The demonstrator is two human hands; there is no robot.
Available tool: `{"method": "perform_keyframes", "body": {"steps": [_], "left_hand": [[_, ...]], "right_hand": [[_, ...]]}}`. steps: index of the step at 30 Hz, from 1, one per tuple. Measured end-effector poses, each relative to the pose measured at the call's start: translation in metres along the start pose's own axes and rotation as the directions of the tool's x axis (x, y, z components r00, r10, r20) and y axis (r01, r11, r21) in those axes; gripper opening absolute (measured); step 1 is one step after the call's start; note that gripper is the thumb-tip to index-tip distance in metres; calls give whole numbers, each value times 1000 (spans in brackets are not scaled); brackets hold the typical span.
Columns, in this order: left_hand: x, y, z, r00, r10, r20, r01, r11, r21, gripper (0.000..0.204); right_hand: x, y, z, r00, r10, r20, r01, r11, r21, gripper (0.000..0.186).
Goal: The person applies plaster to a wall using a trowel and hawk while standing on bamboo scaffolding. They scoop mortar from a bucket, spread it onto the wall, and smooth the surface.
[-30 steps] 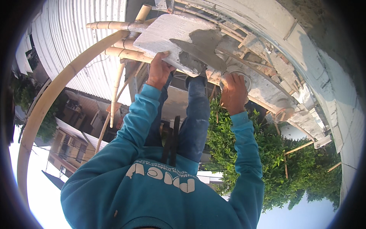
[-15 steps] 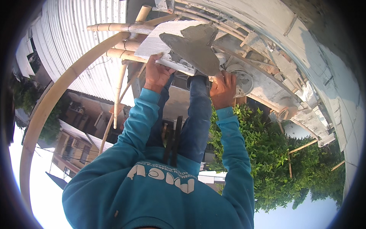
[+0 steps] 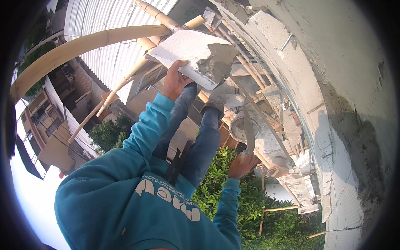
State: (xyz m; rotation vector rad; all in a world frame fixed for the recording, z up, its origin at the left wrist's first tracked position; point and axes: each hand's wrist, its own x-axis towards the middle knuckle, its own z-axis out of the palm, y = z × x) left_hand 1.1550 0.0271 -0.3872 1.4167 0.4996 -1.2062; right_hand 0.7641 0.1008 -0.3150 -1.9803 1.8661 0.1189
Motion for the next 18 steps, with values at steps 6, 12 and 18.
{"method": "perform_keyframes", "body": {"steps": [6, 12, 18], "left_hand": [[1, 67, 28, 981, 190, -22, -189, 981, 50, 48], [60, 112, 75, 986, 137, -97, -107, 958, 267, 47], [76, 145, 136, 996, 45, -74, -29, 978, 208, 59]], "right_hand": [[11, -12, 5, 995, 49, 92, -55, 997, 61, 37], [34, -48, -10, 994, 32, 102, -45, 990, 131, 41], [41, -47, -3, 999, 46, 9, -47, 984, 170, 40]]}}
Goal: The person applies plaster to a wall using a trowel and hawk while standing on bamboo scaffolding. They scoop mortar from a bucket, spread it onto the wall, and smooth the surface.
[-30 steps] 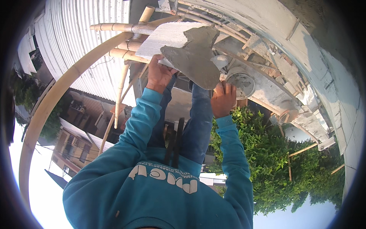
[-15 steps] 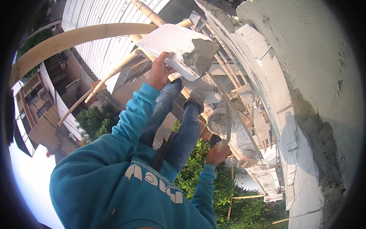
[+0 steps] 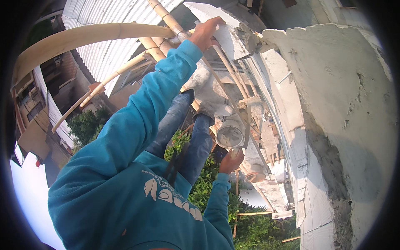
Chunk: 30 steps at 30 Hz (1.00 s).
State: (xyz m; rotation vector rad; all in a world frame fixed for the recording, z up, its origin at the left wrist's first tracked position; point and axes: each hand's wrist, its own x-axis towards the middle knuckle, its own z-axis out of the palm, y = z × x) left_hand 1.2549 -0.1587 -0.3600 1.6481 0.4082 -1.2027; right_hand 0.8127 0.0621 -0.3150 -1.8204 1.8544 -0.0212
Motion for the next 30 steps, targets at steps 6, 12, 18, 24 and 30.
{"method": "perform_keyframes", "body": {"steps": [6, 12, 18, 24, 30], "left_hand": [[12, 11, 27, 998, 28, 64, -27, 1000, -13, 57], [46, 6, 38, 984, 40, 172, -76, 976, 205, 45], [52, 6, 46, 894, 256, 367, -425, 744, 516, 50], [26, 17, 71, 992, 40, 122, -45, 998, 45, 58], [26, 13, 81, 991, 39, 125, -46, 997, 57, 54]], "right_hand": [[3, 2, 4, 989, 147, 32, -148, 988, 47, 45], [3, -11, 11, 975, 220, 25, -221, 971, 89, 48], [10, -16, 16, 974, 218, 63, -225, 966, 127, 50], [18, -21, 18, 992, 122, 43, -126, 985, 115, 48], [24, -13, 30, 999, 33, 8, -34, 989, 142, 49]]}}
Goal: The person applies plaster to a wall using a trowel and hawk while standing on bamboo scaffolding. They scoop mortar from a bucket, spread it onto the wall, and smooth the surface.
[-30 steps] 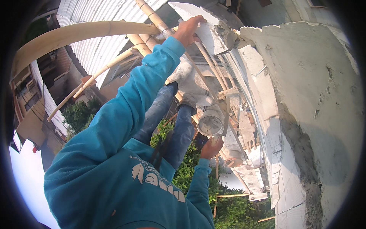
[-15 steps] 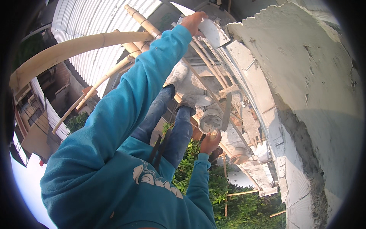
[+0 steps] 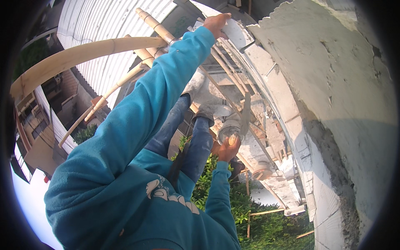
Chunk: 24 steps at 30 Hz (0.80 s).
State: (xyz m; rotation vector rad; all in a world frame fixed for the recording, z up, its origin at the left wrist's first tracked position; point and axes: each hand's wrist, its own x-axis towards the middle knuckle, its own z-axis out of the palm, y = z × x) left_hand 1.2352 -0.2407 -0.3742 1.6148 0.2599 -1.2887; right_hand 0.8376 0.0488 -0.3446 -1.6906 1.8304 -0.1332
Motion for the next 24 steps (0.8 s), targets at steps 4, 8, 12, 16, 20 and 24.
{"method": "perform_keyframes", "body": {"steps": [4, 8, 12, 16, 20, 24], "left_hand": [[6, -9, 4, 992, 31, -124, -32, 999, -7, 54], [9, -13, 8, 971, 49, -234, -23, 993, 114, 57], [-5, -5, 17, 967, -21, -254, 86, 966, 245, 58], [12, -14, 11, 970, -18, -242, 70, 976, 207, 61], [23, -23, -2, 997, 18, 81, -16, 1000, -26, 68], [26, -23, -21, 971, 105, 216, -101, 994, -29, 76]], "right_hand": [[5, 4, 10, 1000, 4, -20, -2, 992, 126, 52], [14, -4, 12, 998, -48, -46, 49, 998, 28, 49], [29, -25, 9, 1000, 23, 13, -23, 1000, -5, 53], [43, -44, 4, 998, 24, 50, -28, 997, 74, 57], [55, -76, -14, 998, 17, 66, -15, 1000, -23, 55], [62, -85, -19, 998, -38, 55, 41, 998, -51, 55]]}}
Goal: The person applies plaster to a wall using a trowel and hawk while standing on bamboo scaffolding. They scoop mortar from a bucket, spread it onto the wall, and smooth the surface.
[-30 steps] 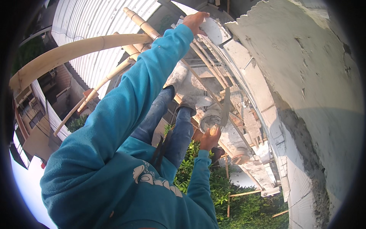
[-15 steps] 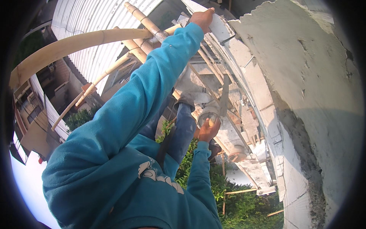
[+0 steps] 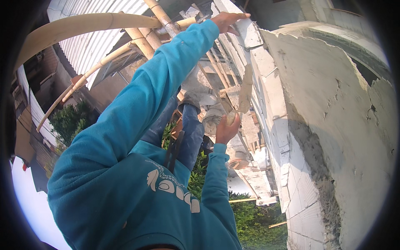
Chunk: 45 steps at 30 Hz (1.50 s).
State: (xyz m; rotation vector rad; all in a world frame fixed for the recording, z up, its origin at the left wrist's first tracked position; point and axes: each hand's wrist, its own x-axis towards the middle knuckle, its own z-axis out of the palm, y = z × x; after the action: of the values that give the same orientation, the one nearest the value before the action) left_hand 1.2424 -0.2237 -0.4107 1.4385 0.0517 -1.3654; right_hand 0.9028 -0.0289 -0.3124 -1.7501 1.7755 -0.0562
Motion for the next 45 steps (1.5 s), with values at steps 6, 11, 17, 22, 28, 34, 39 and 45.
{"method": "perform_keyframes", "body": {"steps": [6, 11, 17, 22, 28, 34, 39, 45], "left_hand": [[-7, 0, 19, 984, 18, -175, -7, 998, 64, 71], [-13, 3, 19, 973, 103, -206, -81, 990, 111, 78], [17, -8, -1, 983, 130, 131, -141, 987, 78, 72], [39, -21, -13, 942, 181, 281, -208, 976, 66, 69], [60, -37, -21, 891, 172, 420, -213, 976, 50, 68], [76, -43, -16, 803, 88, 590, -122, 992, 18, 65], [63, -38, -15, 911, 127, 393, -162, 985, 57, 63], [51, -33, -15, 965, 107, 238, -130, 988, 85, 62]], "right_hand": [[13, -3, 15, 996, -91, -7, 89, 988, -124, 50], [41, -12, 33, 977, -116, 177, 140, 982, -130, 49], [91, -35, 56, 914, -185, 362, 255, 954, -156, 45], [123, -66, 80, 613, -659, 436, 790, 525, -317, 25], [130, -90, 150, 241, -882, 404, 970, 219, -102, 22], [232, -75, 173, 122, -935, 332, 988, 82, -133, 33], [242, -81, 173, 129, -899, 419, 985, 67, -159, 36], [216, -99, 157, 105, -910, 401, 978, 21, -210, 33]]}}
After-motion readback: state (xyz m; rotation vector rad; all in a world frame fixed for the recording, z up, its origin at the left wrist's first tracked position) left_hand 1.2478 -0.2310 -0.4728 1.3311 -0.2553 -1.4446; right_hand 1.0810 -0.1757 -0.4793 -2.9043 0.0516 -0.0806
